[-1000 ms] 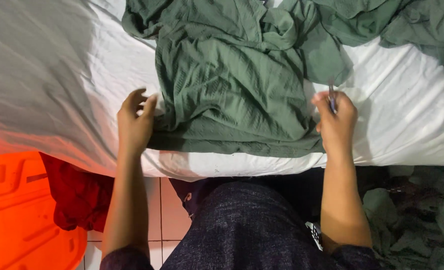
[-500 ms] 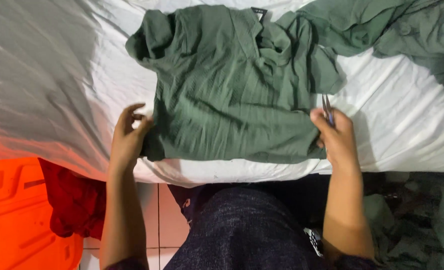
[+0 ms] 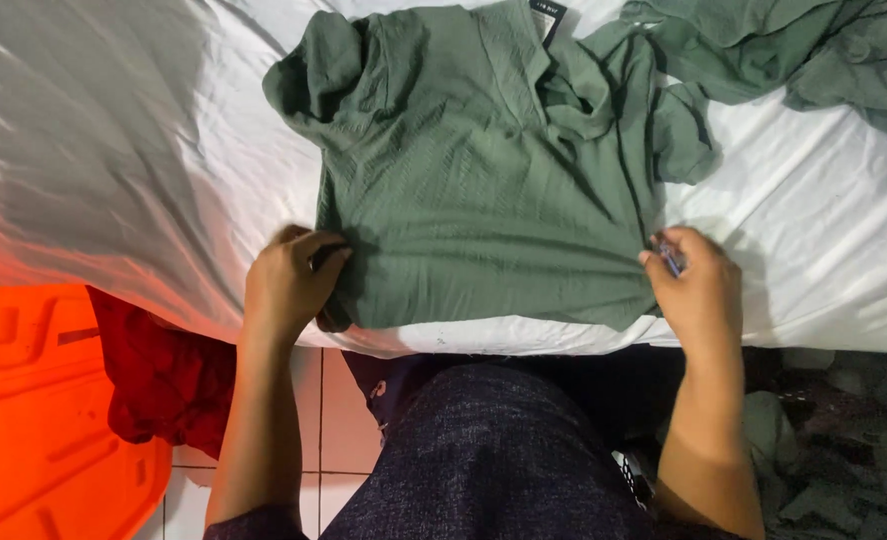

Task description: Using a small tool to trim threads or remove tags from a garment followed by folding the item.

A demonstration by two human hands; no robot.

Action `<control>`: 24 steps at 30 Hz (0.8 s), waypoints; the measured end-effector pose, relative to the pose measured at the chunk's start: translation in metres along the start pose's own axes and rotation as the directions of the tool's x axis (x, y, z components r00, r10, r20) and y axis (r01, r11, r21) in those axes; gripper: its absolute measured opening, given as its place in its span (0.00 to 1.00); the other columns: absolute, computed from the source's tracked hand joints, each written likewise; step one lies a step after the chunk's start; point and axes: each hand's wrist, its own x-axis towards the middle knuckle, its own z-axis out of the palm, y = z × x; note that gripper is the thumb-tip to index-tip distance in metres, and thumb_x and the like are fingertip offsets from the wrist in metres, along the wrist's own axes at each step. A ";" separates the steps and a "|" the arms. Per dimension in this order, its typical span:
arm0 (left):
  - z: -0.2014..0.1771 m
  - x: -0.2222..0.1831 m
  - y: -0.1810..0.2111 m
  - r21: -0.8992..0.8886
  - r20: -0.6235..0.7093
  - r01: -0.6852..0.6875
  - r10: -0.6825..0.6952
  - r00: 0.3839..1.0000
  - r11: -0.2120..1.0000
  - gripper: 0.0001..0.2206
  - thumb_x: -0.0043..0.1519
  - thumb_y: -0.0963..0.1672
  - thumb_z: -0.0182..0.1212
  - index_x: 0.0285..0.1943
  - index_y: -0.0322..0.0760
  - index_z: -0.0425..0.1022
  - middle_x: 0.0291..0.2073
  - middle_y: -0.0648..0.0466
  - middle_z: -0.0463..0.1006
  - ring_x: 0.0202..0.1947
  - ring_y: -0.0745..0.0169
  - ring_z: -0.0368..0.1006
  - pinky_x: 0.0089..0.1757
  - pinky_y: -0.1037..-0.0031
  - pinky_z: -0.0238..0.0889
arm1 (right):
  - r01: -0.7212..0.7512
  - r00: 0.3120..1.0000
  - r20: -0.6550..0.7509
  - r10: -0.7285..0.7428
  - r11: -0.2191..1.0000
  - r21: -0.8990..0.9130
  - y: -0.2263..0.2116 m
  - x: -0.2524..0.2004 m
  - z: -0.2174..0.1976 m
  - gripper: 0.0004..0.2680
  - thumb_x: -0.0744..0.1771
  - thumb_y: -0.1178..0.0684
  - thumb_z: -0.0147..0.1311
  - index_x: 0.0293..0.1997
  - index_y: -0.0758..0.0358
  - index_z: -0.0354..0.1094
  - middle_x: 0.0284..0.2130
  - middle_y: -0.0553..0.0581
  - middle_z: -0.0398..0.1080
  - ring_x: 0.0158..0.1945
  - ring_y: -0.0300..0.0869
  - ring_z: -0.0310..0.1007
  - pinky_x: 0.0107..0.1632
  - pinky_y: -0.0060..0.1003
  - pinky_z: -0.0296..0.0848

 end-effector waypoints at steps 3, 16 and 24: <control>-0.008 0.008 0.016 0.065 -0.388 -0.276 0.280 0.878 0.959 0.08 0.58 0.48 0.72 0.44 0.51 0.85 0.51 0.49 0.75 0.47 0.41 0.74 0.48 0.58 0.68 | 0.305 0.884 -0.258 -0.390 0.899 -0.315 -0.019 0.007 0.010 0.11 0.64 0.57 0.73 0.47 0.62 0.76 0.35 0.57 0.74 0.41 0.54 0.77 0.46 0.48 0.76; 0.027 0.063 0.029 -0.169 -0.490 -0.661 0.519 0.700 0.731 0.14 0.62 0.32 0.56 0.56 0.22 0.77 0.48 0.35 0.77 0.55 0.31 0.73 0.58 0.51 0.62 | 0.489 0.862 -0.124 -0.491 0.871 -0.047 -0.056 0.017 0.099 0.04 0.67 0.55 0.61 0.43 0.59 0.74 0.29 0.57 0.76 0.37 0.55 0.79 0.40 0.47 0.75; 0.040 0.117 0.035 -0.099 -0.518 -0.590 0.464 0.718 0.802 0.08 0.63 0.40 0.65 0.51 0.38 0.82 0.40 0.49 0.80 0.44 0.47 0.77 0.47 0.62 0.68 | 0.573 0.819 -0.088 -0.567 0.815 0.088 -0.137 0.028 0.137 0.04 0.64 0.57 0.62 0.39 0.54 0.75 0.24 0.55 0.75 0.32 0.55 0.79 0.36 0.45 0.76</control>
